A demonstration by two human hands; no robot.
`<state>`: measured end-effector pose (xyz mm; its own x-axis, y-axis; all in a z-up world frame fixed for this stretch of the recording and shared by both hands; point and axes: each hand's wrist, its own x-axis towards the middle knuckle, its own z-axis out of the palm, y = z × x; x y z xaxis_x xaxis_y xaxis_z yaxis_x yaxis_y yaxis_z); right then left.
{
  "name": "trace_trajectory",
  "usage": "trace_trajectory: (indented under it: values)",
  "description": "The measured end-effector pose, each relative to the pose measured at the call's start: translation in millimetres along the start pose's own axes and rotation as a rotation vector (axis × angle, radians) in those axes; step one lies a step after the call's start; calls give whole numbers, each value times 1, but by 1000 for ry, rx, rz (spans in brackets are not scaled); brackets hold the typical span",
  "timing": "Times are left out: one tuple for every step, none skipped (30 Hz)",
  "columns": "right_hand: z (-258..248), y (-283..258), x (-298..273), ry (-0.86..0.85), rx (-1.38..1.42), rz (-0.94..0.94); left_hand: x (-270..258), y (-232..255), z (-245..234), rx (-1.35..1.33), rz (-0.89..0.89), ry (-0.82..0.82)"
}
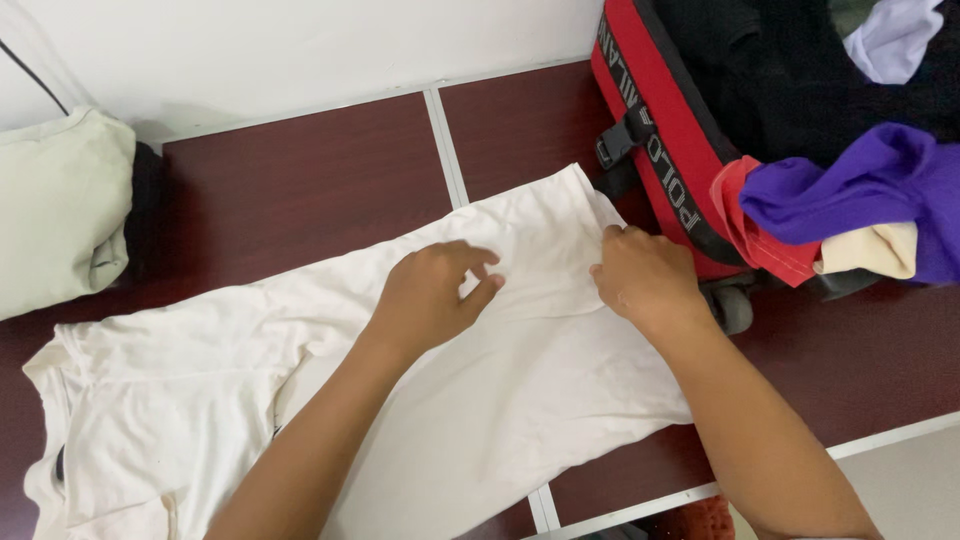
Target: The person folds a white t-shirt on a table. They smooth the fabric, fold the sides inward, and then fold the shirt in half from the bottom up. The folded shirt is placed on a stack of other folded clothes.
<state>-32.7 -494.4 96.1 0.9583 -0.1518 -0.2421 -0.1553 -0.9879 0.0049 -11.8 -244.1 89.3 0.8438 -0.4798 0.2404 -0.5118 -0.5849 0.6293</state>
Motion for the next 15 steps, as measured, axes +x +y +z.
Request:
trace_trajectory:
  values:
    - [0, 1, 0, 1, 2, -13, 18, 2, 8, -3, -30, -25]
    - [1, 2, 0, 1, 4, -27, 37, 2, 17, -6, -61, -51]
    - [1, 2, 1, -9, 13, -36, 54, 2, 26, 22, -81, -64]
    - [0, 3, 1, -19, 19, -45, 72, 2, 35, 48, -99, -77]
    - [0, 5, 1, -29, 25, -53, 88, 0, 45, 48, -105, -44]
    - [-1, 7, 0, -46, 26, -55, 103, -1, 54, 49, -111, -12]
    - [-2, 9, 0, -63, 27, -57, 117, -2, 63, 125, -97, 18]
    - [-2, 11, -2, -84, 28, -61, 129, -3, 71, 200, -87, 47]
    - [-2, 12, -2, -69, 34, -71, 140, -4, 78, 274, -76, 75]
    - [-2, 13, -2, -55, 40, -83, 150, -4, 85, 303, -165, 16]
    - [-2, 15, -1, -42, 46, -94, 160, -4, 91, 332, -254, -44]
    - [-2, 15, 0, -55, 37, -99, 168, -3, 96, 360, -342, -98]
    - [-2, 15, 1, -67, 28, -103, 172, -2, 100, 363, -348, -90]
    - [-3, 17, 4, -76, 12, -111, 178, -2, 102, 363, -356, -75]
    - [-4, 19, 7, -82, 20, -117, 183, -2, 104, 362, -364, -59]
